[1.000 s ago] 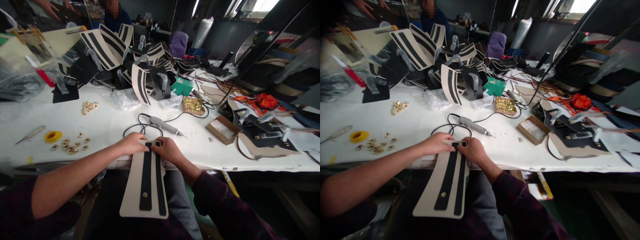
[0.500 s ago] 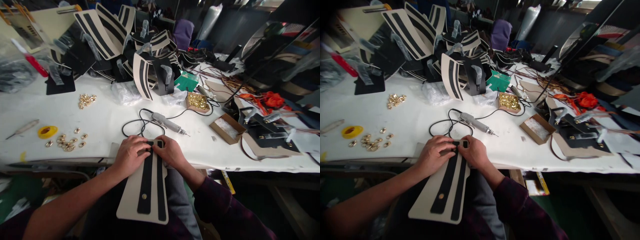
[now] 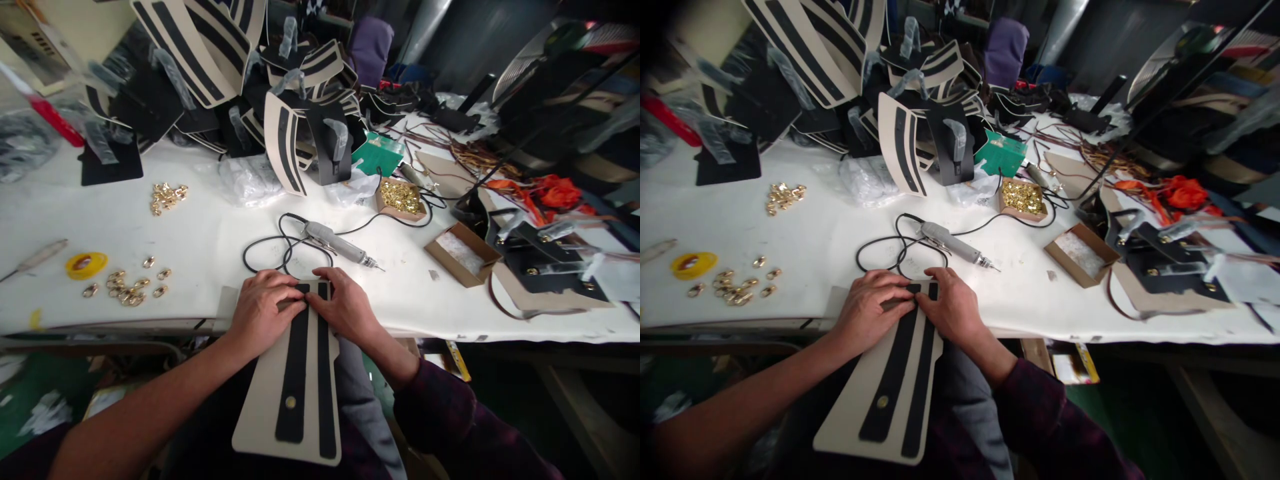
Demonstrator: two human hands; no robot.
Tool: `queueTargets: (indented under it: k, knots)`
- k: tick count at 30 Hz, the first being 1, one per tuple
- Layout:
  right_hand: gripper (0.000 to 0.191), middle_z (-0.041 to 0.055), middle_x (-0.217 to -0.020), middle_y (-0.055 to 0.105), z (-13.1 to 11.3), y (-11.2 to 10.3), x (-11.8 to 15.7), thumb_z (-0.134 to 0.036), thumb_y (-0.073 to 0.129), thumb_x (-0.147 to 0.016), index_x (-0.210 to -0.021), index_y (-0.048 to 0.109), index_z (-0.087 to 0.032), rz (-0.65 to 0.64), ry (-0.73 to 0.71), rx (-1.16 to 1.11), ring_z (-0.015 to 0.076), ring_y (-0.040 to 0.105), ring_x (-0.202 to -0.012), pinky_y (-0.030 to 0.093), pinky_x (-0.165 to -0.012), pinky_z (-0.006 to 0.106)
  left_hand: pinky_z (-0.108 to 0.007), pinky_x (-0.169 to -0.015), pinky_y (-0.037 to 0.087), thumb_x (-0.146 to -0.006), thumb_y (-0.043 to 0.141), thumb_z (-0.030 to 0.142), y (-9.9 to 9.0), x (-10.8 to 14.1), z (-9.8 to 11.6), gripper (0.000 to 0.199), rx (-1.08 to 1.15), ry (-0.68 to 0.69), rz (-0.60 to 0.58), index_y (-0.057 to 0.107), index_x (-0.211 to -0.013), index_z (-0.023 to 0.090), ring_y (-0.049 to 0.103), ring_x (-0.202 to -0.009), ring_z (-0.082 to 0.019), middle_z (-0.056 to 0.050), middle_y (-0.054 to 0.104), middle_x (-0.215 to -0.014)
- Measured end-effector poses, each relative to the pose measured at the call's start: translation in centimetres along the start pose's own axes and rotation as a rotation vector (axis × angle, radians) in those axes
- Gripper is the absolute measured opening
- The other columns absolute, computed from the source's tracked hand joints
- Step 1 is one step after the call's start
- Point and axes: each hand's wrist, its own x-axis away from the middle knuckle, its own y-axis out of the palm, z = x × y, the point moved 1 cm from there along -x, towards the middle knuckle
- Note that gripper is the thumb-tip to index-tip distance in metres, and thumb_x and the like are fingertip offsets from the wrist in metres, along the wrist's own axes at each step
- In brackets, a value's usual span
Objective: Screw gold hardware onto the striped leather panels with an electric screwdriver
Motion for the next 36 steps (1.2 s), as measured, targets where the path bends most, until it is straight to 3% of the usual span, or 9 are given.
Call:
queueTargets:
  k: [5, 9, 14, 17, 20, 23, 25, 29, 36]
  knots:
    - [0.035, 0.0132, -0.126, 0.069, 1.5, -2.3, -2.9, -0.035, 0.07, -0.092, -0.124, 0.072, -0.021, 0.271, -0.163, 0.255, 0.0314, 0.062, -0.117, 0.048, -0.103, 0.044, -0.05, -0.099, 0.046, -0.087, 0.082, 0.03, 0.0, 0.0, 0.1, 0.006, 0.006, 0.008, 0.006, 0.082, -0.093, 0.031, 0.064, -0.116, -0.028, -0.002, 0.08, -0.115]
    - [0.047, 0.0169, -0.134, 0.068, 2.1, -2.7, -6.0, -0.042, 0.073, -0.092, -0.132, 0.069, -0.02, 0.216, -0.152, 0.525, 0.0376, 0.057, -0.12, 0.044, -0.102, 0.048, -0.05, -0.099, 0.046, -0.09, 0.079, 0.029, -0.3, 0.1, 0.4, 0.006, 0.003, 0.025, 0.015, 0.081, -0.095, 0.03, 0.064, -0.117, -0.029, -0.002, 0.08, -0.117]
    - [0.043, 0.0166, -0.126, 0.071, 2.6, -2.5, -7.9, -0.042, 0.064, -0.099, -0.135, 0.066, -0.02, 0.127, -0.065, 0.585, 0.0346, 0.062, -0.114, 0.046, -0.095, 0.043, -0.05, -0.101, 0.045, -0.091, 0.077, 0.031, -0.2, 0.3, 0.4, 0.007, 0.001, 0.031, 0.02, 0.081, -0.097, 0.029, 0.063, -0.121, -0.029, -0.002, 0.08, -0.118]
    - [0.041, 0.0155, -0.125, 0.071, 2.8, -3.0, -8.2, -0.042, 0.061, -0.1, -0.135, 0.066, -0.021, 0.081, -0.051, 0.466, 0.0323, 0.063, -0.115, 0.048, -0.094, 0.04, -0.05, -0.101, 0.045, -0.091, 0.076, 0.031, -0.2, 0.3, 0.4, 0.009, -0.011, 0.036, 0.026, 0.08, -0.098, 0.029, 0.062, -0.121, -0.029, -0.002, 0.08, -0.117]
    - [0.045, 0.0136, -0.123, 0.071, 2.4, -3.8, -7.9, -0.046, 0.06, -0.099, -0.136, 0.064, -0.02, 0.138, -0.01, 0.182, 0.029, 0.065, -0.108, 0.05, -0.09, 0.038, -0.05, -0.098, 0.045, -0.09, 0.076, 0.03, -0.3, 0.3, 0.6, 0.009, -0.019, 0.037, 0.026, 0.079, -0.097, 0.028, 0.064, -0.119, -0.029, -0.002, 0.08, -0.117]
    - [0.051, 0.0066, -0.093, 0.07, 1.2, -4.5, -7.0, -0.063, 0.068, -0.09, -0.115, 0.068, -0.018, 0.182, 0.09, -0.058, 0.0229, 0.062, -0.082, 0.05, -0.073, 0.033, -0.049, -0.097, 0.046, -0.089, 0.077, 0.028, -0.4, 0.3, 0.8, 0.009, -0.026, 0.037, 0.029, 0.079, -0.097, 0.027, 0.064, -0.117, -0.028, -0.002, 0.08, -0.116]
    - [0.058, -0.0006, -0.073, 0.06, 0.3, -4.6, -6.2, -0.07, 0.079, -0.076, -0.098, 0.066, -0.018, 0.171, 0.16, -0.148, 0.0173, 0.053, -0.067, 0.044, -0.06, 0.029, -0.049, -0.097, 0.045, -0.088, 0.077, 0.028, -0.4, 0.3, 0.8, 0.009, -0.027, 0.038, 0.028, 0.079, -0.097, 0.027, 0.064, -0.117, -0.027, -0.001, 0.08, -0.116]
    - [0.06, -0.0073, -0.059, 0.046, -1.3, -4.4, -4.9, -0.07, 0.084, -0.07, -0.092, 0.065, -0.018, 0.151, 0.229, -0.431, 0.0115, 0.04, -0.05, 0.035, -0.044, 0.026, -0.049, -0.098, 0.045, -0.088, 0.078, 0.029, -0.2, 0.3, 0.7, 0.009, -0.031, 0.035, 0.029, 0.078, -0.096, 0.027, 0.064, -0.116, -0.027, -0.001, 0.08, -0.115]
    - [0.052, -0.0042, -0.061, 0.054, -2.4, -3.6, -3.4, -0.06, 0.089, -0.072, -0.072, 0.057, -0.02, 0.413, 0.059, -0.633, 0.0111, 0.048, -0.052, 0.044, -0.048, 0.025, -0.049, -0.098, 0.045, -0.086, 0.081, 0.029, 0.0, 0.4, 0.6, 0.01, -0.042, 0.037, 0.048, 0.078, -0.095, 0.028, 0.064, -0.118, -0.028, 0.0, 0.08, -0.116]
